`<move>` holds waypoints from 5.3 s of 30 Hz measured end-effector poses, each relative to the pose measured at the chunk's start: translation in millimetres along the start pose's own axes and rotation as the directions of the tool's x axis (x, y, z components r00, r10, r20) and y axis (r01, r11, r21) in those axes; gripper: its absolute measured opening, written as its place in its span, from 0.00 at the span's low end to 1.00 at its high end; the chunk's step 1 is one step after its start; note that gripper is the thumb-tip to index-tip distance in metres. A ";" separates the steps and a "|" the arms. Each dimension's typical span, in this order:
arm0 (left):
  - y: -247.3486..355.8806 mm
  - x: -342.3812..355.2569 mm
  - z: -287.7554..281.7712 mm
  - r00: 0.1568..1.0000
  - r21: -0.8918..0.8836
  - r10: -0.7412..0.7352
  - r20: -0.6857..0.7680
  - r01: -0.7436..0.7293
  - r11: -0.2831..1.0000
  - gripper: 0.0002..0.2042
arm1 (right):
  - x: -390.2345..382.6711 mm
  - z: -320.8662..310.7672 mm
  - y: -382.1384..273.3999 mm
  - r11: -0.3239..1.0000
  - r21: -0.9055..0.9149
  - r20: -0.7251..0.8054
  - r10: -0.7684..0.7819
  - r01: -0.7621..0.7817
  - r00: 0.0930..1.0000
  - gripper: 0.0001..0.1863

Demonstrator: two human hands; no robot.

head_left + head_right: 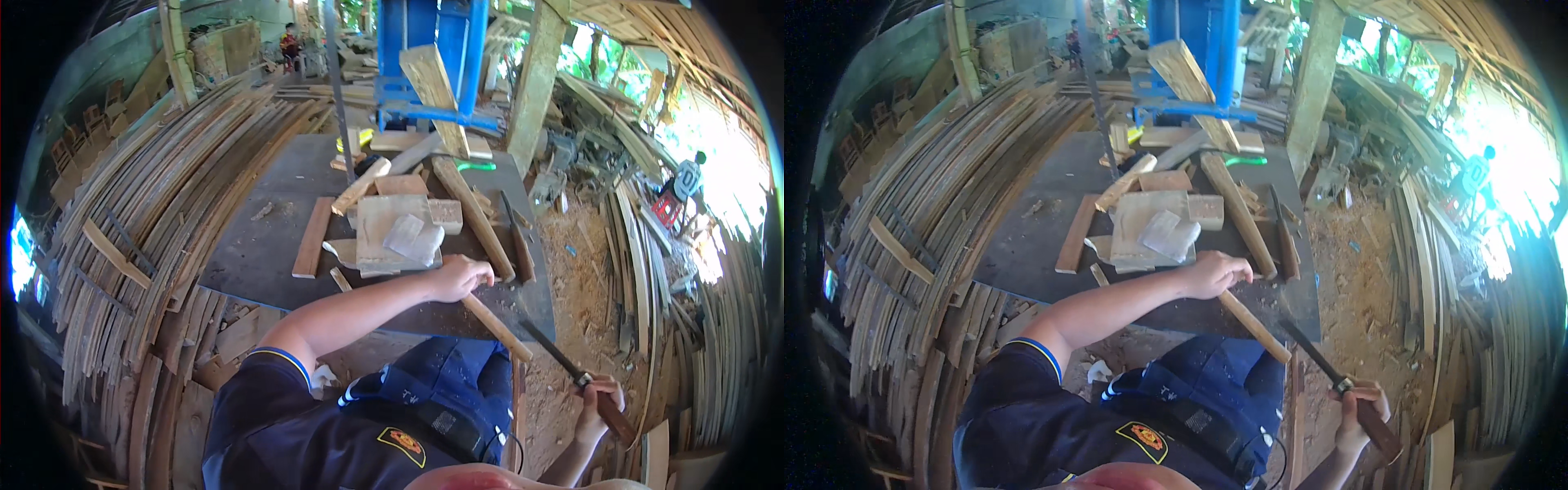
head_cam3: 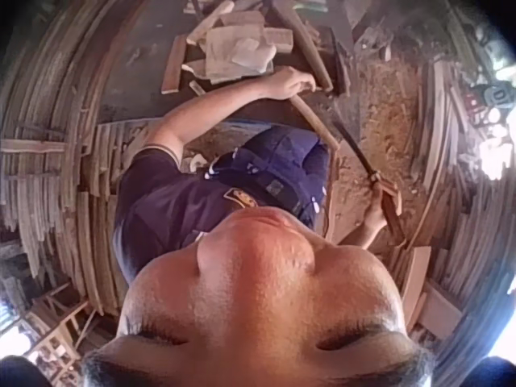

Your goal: The person uses a hand file to shape a small wooden stick held in the left hand, repeatedly filing its edges and ends. The person rotates the stick to work different sides and occasionally pauses to inspect the surface. The finished stick is not shown being placed anywhere.

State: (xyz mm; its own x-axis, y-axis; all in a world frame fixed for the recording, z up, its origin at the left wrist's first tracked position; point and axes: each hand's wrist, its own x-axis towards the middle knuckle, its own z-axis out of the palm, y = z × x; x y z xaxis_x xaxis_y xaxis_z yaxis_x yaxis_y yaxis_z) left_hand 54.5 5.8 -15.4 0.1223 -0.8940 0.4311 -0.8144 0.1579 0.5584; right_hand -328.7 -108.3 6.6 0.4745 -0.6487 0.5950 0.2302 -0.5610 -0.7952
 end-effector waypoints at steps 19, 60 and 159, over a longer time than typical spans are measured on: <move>0.6 5.0 -1.3 0.998 0.005 -0.039 0.054 0.039 0.999 0.15 | -5.9 5.5 -2.1 0.969 0.248 0.108 -0.031 0.004 0.994 0.11; 6.3 2.9 -4.7 1.000 -0.020 0.003 0.028 -0.002 1.000 0.16 | 13.5 29.8 -10.1 0.995 0.056 0.224 -0.090 0.079 0.971 0.10; 36.7 6.3 -11.5 0.938 0.210 0.344 0.031 -0.343 0.916 0.17 | -22.9 -28.4 10.4 0.872 0.461 -0.116 0.241 -0.163 0.964 0.08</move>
State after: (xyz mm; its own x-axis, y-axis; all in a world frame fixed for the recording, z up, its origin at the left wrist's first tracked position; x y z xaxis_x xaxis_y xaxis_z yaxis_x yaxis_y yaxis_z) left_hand 31.9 10.8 16.0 -0.1831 -0.7973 0.5751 -0.9067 0.3631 0.2147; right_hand -361.4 -113.9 -11.9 0.4145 -0.8197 0.3953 0.5151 -0.1468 -0.8445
